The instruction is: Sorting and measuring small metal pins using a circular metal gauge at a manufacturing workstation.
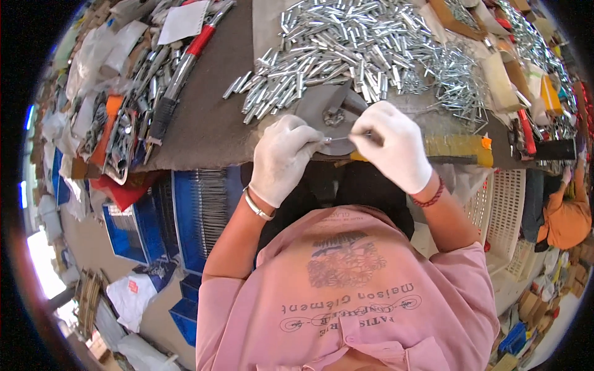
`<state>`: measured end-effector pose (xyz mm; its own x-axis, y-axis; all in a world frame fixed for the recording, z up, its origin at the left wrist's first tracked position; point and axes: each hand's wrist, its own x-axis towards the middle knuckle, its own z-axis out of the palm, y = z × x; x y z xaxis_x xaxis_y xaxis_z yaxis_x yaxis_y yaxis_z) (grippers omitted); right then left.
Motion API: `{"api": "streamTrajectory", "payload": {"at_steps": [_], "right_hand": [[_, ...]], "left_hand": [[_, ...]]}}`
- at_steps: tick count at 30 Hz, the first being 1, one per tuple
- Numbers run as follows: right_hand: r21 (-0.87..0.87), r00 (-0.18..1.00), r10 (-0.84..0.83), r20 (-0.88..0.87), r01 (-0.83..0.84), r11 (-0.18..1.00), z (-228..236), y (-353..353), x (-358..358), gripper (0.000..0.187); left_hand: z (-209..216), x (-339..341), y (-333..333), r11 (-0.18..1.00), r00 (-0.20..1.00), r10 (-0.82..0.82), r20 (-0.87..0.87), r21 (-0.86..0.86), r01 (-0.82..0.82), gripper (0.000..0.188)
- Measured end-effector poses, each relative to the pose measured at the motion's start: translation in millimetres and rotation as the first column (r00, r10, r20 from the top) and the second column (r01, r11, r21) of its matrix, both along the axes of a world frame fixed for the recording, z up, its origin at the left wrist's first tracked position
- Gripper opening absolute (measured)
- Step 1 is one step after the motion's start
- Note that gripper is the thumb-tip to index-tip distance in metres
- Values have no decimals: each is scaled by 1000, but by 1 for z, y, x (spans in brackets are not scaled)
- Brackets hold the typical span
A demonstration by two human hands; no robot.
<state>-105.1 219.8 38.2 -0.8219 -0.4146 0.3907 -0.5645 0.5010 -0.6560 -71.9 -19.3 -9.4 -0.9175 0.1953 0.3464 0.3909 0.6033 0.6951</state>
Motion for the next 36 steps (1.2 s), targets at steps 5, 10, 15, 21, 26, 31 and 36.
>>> {"api": "streamTrajectory", "payload": {"at_steps": [5, 10, 15, 21, 26, 31, 36], "right_hand": [[-1, 991, 43, -123, -43, 999, -20, -29, 3, 15], [38, 994, 43, -100, -39, 999, -25, -33, 3, 14], [33, 998, 22, -67, -20, 999, -27, -37, 6, 13], [40, 999, -16, -41, 18, 999, -26, -35, 9, 13], [40, 997, -30, -66, 33, 999, -27, -34, 9, 12], [57, 999, -31, -26, 33, 998, -25, -38, 11, 10], [25, 997, -65, 35, 64, 998, -25, -31, 11, 10]], "left_hand": [[2, 5, 1, 999, 1000, 26, -13, 20, -26, 14], [0, 4, 0, 1000, 999, 27, -44, -6, -27, 16], [-1, 4, -1, 1000, 999, 31, -29, -3, -31, 16], [-6, 2, -2, 1000, 999, 5, -37, 12, -5, 15], [-5, 3, 0, 1000, 1000, 17, -16, 14, -16, 14], [-2, 4, -2, 1000, 1000, 22, 3, -7, -22, 14], [0, 5, 0, 999, 1000, 21, -7, 31, -20, 13]]}}
